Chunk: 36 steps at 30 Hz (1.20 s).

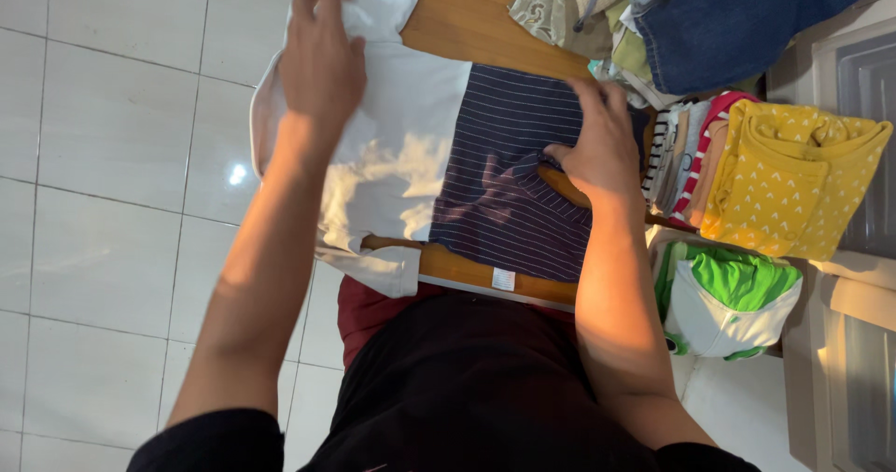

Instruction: The person folds several baby garments one at a time on a small wooden table and adds them to a stack.

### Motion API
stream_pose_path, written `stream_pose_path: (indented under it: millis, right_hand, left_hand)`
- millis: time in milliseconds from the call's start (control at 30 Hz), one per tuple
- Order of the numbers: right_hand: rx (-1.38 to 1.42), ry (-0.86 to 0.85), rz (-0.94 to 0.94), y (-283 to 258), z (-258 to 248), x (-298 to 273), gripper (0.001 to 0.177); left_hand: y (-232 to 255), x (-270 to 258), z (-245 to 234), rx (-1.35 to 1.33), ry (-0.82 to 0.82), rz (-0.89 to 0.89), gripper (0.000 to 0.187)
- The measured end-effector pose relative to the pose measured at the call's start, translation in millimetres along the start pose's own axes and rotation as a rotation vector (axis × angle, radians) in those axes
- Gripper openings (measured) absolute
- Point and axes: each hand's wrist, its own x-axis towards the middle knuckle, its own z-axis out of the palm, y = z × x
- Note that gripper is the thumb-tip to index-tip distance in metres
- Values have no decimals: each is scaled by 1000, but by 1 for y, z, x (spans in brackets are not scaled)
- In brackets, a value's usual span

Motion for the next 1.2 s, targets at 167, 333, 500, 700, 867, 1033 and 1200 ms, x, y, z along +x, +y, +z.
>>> stream_pose_path:
  millis: [167, 333, 500, 700, 867, 1033, 1200]
  right_hand:
    - [4, -138, 104, -2, -7, 6, 106]
    - [-43, -185, 114, -3, -14, 4, 116]
    - [45, 60, -15, 0, 1, -3, 84]
    - [27, 60, -13, 12, 4, 4, 68]
    - [107, 120, -136, 18, -10, -10, 50]
    - [-72, -249, -1, 0, -27, -35, 80]
    - [-75, -132, 85, -1, -16, -40, 46]
  left_hand:
    - [-21, 34, 12, -51, -200, -263, 67]
    - [-24, 40, 6, -8, -202, -368, 46]
    - [22, 16, 5, -105, 109, -111, 49]
    - [134, -43, 21, -477, -400, 594, 29]
    - [161, -39, 8, -297, -413, 614, 26]
    - [149, -37, 15, -410, -506, 594, 30]
    - [148, -45, 19, -613, -385, 401, 35]
